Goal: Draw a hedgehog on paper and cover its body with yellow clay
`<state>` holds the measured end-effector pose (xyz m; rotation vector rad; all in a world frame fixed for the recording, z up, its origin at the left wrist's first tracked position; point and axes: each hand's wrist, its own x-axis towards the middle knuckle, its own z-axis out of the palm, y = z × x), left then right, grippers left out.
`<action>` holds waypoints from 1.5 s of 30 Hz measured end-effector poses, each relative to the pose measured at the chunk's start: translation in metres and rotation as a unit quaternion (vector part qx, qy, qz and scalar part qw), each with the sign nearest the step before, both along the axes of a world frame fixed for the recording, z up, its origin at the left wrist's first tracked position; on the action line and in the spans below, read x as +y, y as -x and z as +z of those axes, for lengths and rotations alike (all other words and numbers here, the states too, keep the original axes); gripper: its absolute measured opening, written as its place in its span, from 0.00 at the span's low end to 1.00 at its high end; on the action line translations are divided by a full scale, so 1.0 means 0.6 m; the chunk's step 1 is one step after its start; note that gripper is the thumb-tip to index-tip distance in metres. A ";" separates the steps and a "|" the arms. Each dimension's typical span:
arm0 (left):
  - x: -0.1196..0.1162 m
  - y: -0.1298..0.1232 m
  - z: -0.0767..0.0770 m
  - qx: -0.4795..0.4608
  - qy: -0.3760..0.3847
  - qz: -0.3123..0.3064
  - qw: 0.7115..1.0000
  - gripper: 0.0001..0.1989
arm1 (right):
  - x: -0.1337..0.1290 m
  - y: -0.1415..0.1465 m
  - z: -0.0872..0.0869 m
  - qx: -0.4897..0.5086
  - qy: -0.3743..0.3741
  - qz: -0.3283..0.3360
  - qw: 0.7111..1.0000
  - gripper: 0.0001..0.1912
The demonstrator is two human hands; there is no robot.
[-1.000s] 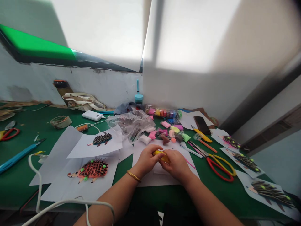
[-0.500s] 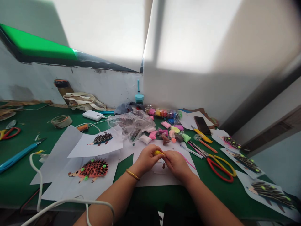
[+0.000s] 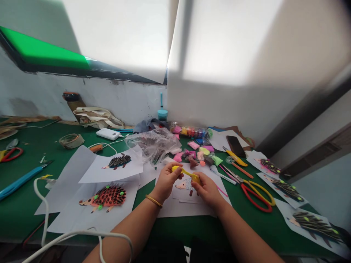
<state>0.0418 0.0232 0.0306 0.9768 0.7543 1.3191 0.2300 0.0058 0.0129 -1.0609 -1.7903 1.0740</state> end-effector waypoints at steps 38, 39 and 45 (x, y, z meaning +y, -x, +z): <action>0.013 0.005 -0.010 0.062 -0.036 0.180 0.981 0.15 | 0.001 -0.005 0.007 -0.102 -0.153 -0.140 0.973 0.12; 0.015 0.008 -0.009 0.048 -0.032 0.188 0.981 0.16 | 0.003 -0.006 0.005 -0.086 -0.140 -0.143 0.976 0.12; -0.007 -0.004 0.000 0.232 -0.161 0.097 0.954 0.11 | 0.014 -0.003 -0.010 -0.109 -0.165 -0.133 0.971 0.26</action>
